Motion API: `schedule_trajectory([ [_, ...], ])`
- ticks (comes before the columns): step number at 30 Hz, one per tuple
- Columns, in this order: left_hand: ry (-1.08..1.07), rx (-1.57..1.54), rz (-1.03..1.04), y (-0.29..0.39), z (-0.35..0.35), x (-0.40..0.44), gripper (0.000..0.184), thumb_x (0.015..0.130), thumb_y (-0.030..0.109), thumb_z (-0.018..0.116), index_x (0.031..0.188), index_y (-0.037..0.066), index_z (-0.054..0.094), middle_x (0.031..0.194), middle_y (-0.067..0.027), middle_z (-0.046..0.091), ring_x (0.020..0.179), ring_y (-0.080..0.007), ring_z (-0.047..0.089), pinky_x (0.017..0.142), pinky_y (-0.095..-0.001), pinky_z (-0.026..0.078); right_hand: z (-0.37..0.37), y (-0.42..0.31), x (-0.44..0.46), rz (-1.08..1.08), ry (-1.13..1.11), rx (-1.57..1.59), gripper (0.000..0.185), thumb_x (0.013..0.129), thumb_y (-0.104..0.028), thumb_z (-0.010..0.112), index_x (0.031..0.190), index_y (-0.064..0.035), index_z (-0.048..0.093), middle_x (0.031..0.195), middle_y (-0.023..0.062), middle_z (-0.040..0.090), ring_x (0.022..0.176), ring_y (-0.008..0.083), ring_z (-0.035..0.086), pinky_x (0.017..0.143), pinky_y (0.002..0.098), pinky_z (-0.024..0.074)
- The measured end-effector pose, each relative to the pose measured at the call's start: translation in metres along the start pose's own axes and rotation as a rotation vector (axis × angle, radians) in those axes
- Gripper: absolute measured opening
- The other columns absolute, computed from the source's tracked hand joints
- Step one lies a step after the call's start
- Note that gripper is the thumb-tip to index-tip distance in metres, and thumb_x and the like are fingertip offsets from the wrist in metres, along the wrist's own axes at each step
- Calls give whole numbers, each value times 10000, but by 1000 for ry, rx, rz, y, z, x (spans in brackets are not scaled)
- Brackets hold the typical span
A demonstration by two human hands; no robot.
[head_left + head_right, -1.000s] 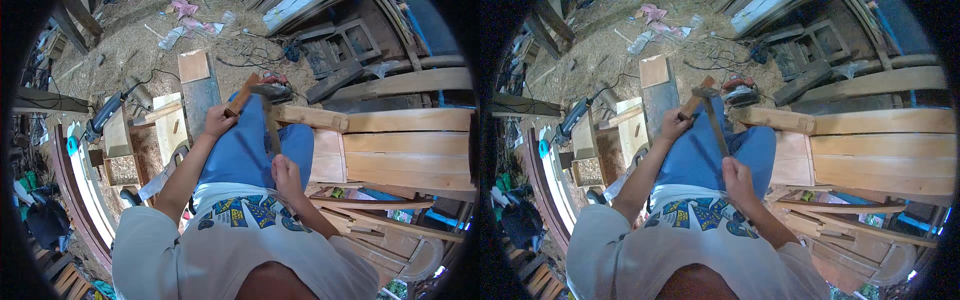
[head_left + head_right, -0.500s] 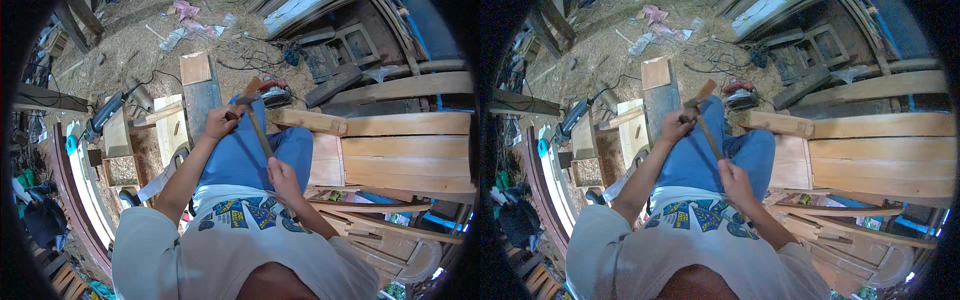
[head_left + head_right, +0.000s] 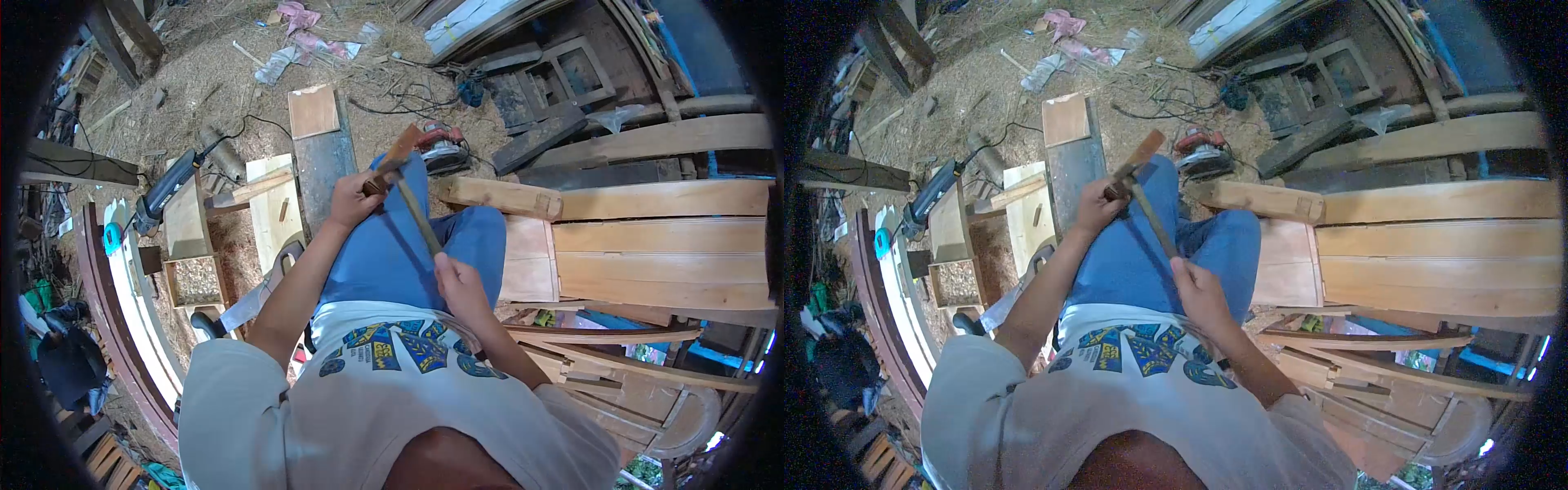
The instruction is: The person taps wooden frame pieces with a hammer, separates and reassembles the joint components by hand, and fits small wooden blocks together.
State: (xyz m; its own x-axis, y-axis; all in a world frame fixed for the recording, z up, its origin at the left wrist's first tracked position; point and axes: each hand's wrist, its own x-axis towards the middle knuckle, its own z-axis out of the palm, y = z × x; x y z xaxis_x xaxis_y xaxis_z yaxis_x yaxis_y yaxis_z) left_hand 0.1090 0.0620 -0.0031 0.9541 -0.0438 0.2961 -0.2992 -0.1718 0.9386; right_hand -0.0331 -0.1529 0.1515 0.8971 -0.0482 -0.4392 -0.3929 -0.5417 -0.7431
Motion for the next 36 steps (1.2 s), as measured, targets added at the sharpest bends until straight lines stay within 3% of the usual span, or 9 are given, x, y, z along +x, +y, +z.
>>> schedule_trajectory([
  [5,8,32,32,-4,0,-4,197,738,160,815,860,58,699,737,-145,673,636,-309,682,588,-392,509,6,-12,-8,-152,91,-123,516,1100,-426,471,741,-63,548,626,-18,489,581,83,445,528,287,353],
  [8,28,20,84,-3,0,-1,213,744,173,815,879,55,700,741,-149,676,644,-305,691,588,-386,511,-5,-12,1,37,-37,-4,536,1095,-452,473,735,-61,544,620,-22,479,587,84,442,528,288,350],
  [11,17,90,36,3,-2,-3,217,754,181,809,892,55,698,748,-148,679,658,-303,693,596,-379,514,-7,-16,-8,-4,28,-41,542,1078,-449,500,954,55,652,684,153,592,684,194,608,651,394,472],
  [14,-7,10,11,1,-2,-2,214,759,182,807,879,49,689,751,-148,681,663,-304,692,607,-378,519,8,18,5,-7,-72,9,537,1085,-495,478,771,-66,551,623,-40,447,577,82,429,520,277,345],
  [17,-72,138,-101,11,-9,5,255,805,239,793,914,41,676,762,-159,682,705,-347,692,636,-425,525,-7,4,6,53,-48,105,513,1086,-488,482,788,-77,556,624,-44,442,560,75,424,514,269,348],
  [20,-38,447,-238,52,-17,15,264,891,283,727,1000,50,671,804,-179,697,778,-404,690,680,-502,524,-14,-6,2,51,-3,210,505,1085,-484,489,786,-82,557,620,-37,451,565,69,437,520,265,358],
  [23,-173,409,-149,19,-23,16,309,975,301,632,1139,39,633,943,-242,697,911,-462,664,780,-538,517,-18,-1,9,107,-24,132,493,1079,-446,509,869,-17,632,641,1,506,604,100,487,559,306,398],
  [29,-445,581,-295,75,-32,42,294,1014,314,555,1092,43,639,975,-252,701,936,-469,665,805,-560,520,-12,8,16,53,29,6,533,1065,-453,525,943,49,656,682,96,577,657,177,540,640,385,461],
  [36,-351,716,-307,66,-27,47,295,1004,284,544,1106,10,583,924,-269,707,884,-451,695,771,-573,540,-1,30,26,100,24,42,561,1063,-485,503,972,43,672,714,162,623,680,232,600,669,398,478],
])
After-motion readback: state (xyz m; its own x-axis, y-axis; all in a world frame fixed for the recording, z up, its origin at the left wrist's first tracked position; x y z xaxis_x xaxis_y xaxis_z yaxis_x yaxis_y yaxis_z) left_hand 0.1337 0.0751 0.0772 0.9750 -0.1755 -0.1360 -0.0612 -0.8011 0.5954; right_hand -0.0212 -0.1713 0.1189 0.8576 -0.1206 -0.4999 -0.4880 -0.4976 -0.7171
